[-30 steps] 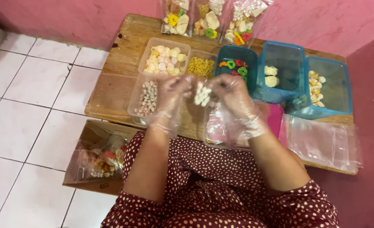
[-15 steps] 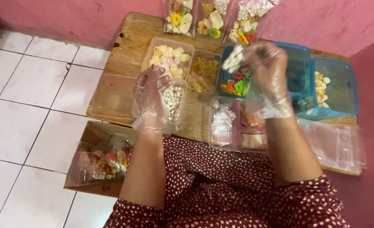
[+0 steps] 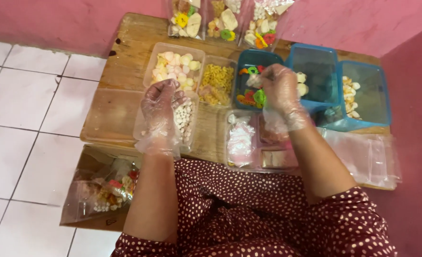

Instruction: Packaging various snack items into small plastic bags by hand

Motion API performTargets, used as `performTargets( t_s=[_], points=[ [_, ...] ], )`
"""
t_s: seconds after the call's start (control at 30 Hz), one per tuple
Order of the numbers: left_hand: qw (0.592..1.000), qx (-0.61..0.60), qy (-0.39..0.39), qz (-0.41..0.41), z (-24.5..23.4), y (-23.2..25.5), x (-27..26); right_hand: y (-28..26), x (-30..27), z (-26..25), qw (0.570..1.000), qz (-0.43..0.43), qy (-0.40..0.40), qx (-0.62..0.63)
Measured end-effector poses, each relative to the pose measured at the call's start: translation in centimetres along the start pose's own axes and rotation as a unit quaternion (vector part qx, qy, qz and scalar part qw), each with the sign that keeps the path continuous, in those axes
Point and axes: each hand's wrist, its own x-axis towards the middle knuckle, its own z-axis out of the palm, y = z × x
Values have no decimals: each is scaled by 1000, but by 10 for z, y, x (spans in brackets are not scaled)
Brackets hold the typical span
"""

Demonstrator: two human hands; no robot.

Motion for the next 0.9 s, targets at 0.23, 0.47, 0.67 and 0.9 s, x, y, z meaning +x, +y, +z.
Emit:
performTargets(
  t_s=[0.23, 0.47, 0.67, 0.9],
  points=[
    [999, 9, -41, -1, 7, -10, -1, 27, -1, 41, 987, 21, -130, -87],
    [998, 5, -55, -8, 8, -13, -1, -24, -27, 2, 996, -45, -65, -48],
    [998, 8, -69, -4, 6, -32, 10, -58, -47, -30, 993, -90, -73, 20],
    [998, 18, -56, 5, 4, -24, 2, -56, -45, -25, 971, -1, -223, -83]
  ],
)
